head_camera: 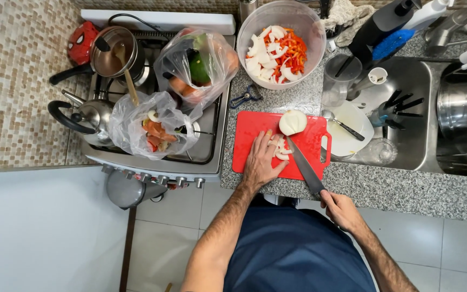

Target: Peel and chop onions on a cutting board in a kitchen.

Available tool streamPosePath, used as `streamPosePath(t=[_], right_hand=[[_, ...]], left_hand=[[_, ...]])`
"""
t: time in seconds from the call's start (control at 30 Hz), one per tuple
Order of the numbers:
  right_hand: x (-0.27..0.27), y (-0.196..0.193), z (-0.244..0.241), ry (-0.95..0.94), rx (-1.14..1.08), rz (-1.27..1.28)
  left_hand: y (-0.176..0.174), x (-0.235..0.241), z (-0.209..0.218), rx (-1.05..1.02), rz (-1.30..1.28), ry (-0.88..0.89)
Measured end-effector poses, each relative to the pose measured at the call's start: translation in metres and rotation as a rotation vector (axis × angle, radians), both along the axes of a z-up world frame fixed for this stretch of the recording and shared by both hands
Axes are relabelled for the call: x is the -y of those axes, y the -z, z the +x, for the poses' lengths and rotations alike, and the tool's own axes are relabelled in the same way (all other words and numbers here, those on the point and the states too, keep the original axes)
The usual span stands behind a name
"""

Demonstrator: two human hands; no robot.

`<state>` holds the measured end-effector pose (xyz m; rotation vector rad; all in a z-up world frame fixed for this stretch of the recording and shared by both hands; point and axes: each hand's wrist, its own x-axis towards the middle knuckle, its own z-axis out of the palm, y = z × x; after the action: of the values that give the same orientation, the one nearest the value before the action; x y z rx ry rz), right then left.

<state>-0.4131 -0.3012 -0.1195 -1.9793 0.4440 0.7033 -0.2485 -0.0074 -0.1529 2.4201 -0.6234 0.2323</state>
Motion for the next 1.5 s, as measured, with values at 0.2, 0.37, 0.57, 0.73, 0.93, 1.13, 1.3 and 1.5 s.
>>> streamPosePath(t=[0.2, 0.37, 0.57, 0.73, 0.93, 1.13, 1.3, 1.5], right_hand=[[-0.024, 0.024, 0.001, -0.049, 0.007, 0.131], [-0.033, 0.029, 0.003, 0.033, 0.000, 0.295], [-0.039, 0.034, 0.009, 0.055, -0.035, 0.429], [-0.042, 0.038, 0.012, 0.054, -0.055, 0.485], [-0.046, 0.027, 0.014, 0.049, -0.068, 0.526], [-0.053, -0.019, 0.018, 0.056, -0.033, 0.536], [-0.046, -0.090, 0.051, 0.115, 0.039, 0.498], [-0.032, -0.191, 0.202, 0.061, 0.132, 0.128]], left_hand=[[0.001, 0.003, -0.003, -0.003, -0.083, -0.027], [0.007, 0.007, -0.008, 0.011, -0.083, -0.048], [0.009, 0.008, -0.007, 0.063, -0.105, -0.054], [0.017, 0.011, -0.007, 0.129, -0.116, -0.059], [0.016, 0.011, -0.007, 0.149, -0.174, -0.108], [-0.011, 0.012, -0.004, 0.142, -0.278, -0.119], [-0.052, 0.033, 0.043, 0.204, -0.392, -0.061], [-0.067, 0.074, 0.234, 0.236, -0.315, -0.022]])
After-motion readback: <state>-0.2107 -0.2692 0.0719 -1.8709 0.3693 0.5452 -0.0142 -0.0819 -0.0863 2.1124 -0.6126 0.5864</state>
